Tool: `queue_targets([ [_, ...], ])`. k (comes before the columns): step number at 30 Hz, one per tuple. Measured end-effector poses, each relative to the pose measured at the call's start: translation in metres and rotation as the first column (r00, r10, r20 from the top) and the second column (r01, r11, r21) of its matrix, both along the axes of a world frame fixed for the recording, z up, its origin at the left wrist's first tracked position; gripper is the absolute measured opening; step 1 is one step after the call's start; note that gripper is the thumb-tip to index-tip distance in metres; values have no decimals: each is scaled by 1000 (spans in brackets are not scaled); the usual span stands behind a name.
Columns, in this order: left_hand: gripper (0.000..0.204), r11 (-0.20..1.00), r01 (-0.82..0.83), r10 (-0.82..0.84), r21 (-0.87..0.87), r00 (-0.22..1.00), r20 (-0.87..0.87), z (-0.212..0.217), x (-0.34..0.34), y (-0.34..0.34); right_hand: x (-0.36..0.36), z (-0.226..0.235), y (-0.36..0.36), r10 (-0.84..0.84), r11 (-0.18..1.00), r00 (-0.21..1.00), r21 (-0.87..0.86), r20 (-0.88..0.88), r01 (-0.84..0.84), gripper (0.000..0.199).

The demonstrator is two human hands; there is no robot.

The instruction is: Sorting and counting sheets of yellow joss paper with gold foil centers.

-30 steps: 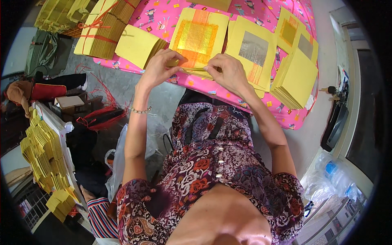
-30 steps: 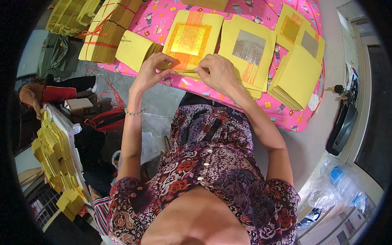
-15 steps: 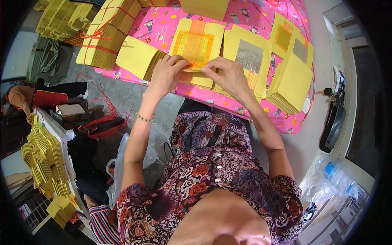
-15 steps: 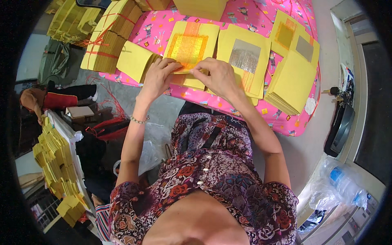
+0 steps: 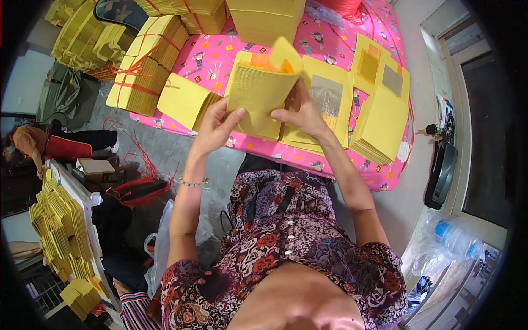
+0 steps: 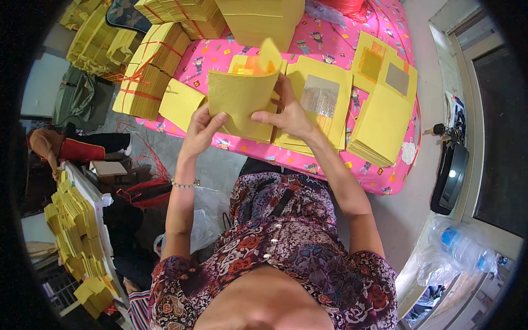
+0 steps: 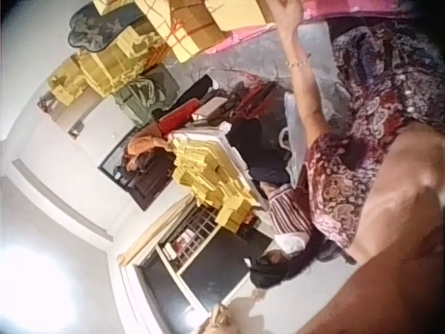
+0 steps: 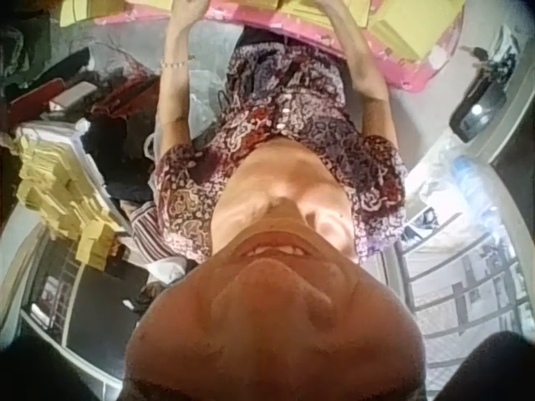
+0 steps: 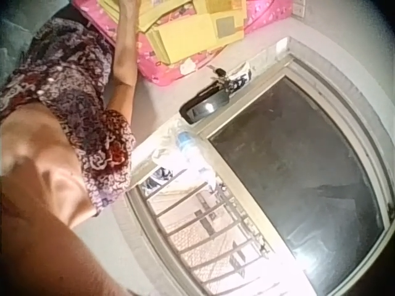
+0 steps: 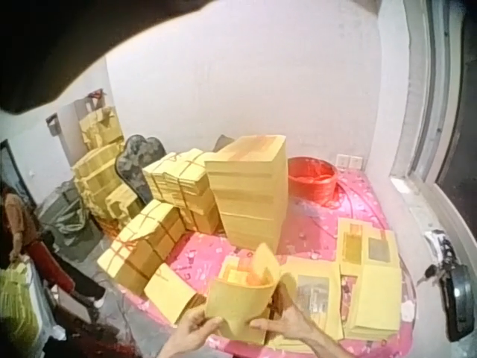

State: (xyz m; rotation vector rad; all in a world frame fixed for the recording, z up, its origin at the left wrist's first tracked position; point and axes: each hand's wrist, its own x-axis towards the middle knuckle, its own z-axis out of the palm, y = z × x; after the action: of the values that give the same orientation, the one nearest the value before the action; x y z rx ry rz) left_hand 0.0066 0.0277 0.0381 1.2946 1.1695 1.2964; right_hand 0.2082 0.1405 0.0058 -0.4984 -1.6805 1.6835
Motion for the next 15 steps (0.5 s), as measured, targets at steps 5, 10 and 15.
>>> queue_targets([
  [5,31,998,-57,57,11,998,-27,0,20,8,4,15,-13,21,988,1000,-150,-7,-21,80],
  [10,45,932,-270,362,242,718,-594,6,30,17,11,9,-15,-42,987,999,-151,34,46,55],
  [15,56,976,-201,206,79,976,-69,1,33,24,15,17,-15,-7,982,997,-187,76,21,52],
])
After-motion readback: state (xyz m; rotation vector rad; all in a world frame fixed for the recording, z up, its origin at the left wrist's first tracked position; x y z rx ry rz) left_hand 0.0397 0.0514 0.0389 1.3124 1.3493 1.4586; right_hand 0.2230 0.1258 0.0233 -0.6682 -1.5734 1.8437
